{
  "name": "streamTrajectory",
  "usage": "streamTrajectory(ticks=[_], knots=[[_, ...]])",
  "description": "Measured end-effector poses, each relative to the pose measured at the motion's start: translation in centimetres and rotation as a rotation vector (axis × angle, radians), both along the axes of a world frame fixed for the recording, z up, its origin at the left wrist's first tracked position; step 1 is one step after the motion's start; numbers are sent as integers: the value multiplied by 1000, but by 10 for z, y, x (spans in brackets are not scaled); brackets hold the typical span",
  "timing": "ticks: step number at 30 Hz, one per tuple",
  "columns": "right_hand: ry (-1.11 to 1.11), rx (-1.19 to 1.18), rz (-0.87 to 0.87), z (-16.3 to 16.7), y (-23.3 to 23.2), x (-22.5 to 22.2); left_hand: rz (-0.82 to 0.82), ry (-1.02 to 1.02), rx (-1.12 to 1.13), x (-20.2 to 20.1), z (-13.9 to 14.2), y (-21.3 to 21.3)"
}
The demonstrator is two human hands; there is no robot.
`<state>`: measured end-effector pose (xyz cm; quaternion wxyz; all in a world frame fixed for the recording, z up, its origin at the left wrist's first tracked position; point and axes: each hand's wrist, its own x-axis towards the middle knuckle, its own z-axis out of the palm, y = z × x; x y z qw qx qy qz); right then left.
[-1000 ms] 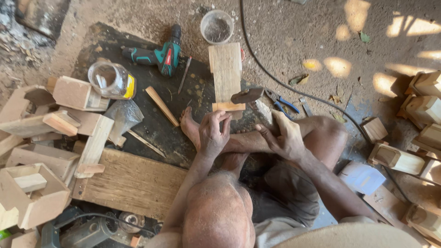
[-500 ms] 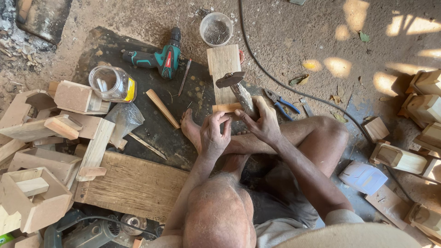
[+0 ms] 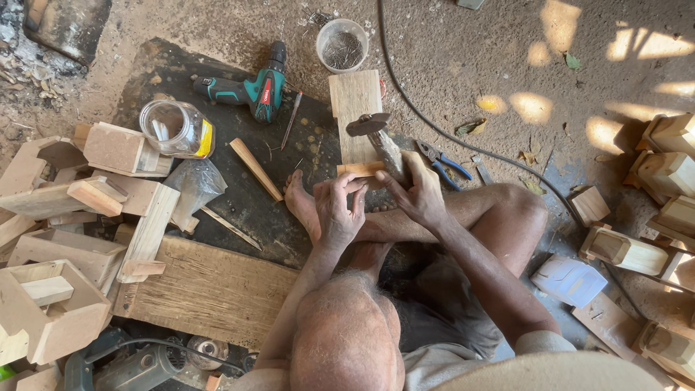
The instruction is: The person sits on the floor and assembles small wooden boxes by nailing pieces together. They pick up wooden parts, align them, and use a hammer to drive nails into the joints. The person occasionally adjusts the pieces and checks the alignment before continuing to hammer.
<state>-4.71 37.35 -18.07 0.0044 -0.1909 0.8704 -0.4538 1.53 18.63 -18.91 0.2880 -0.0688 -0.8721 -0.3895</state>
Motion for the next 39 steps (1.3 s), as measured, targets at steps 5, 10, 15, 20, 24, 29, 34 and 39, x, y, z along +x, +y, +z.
streamTrajectory(ticks=[5,10,15,20,24,29,34,39], knots=[[229,256,59,32,36,16,-3,-1,18,0,-1,-1],[395,360,271,80,64,38,-11,6,16,-2,-4,-1],[310,597,355,99,51,40,-23,-28,-8,1,-1,-4],[335,512,310,103,51,44,-17,-33,-4,0,5,-5],[329,684,352,87,57,41,-20,-1,-12,-1,9,-7],[59,164,160,52,48,32,2,-5,4,-1,12,-5],[-206,-92,-33,22,0,-5,13,13,-23,-7,19,-6],[-404,-297,-135,21,-28,-16,11,6,-14,-6,16,-7]])
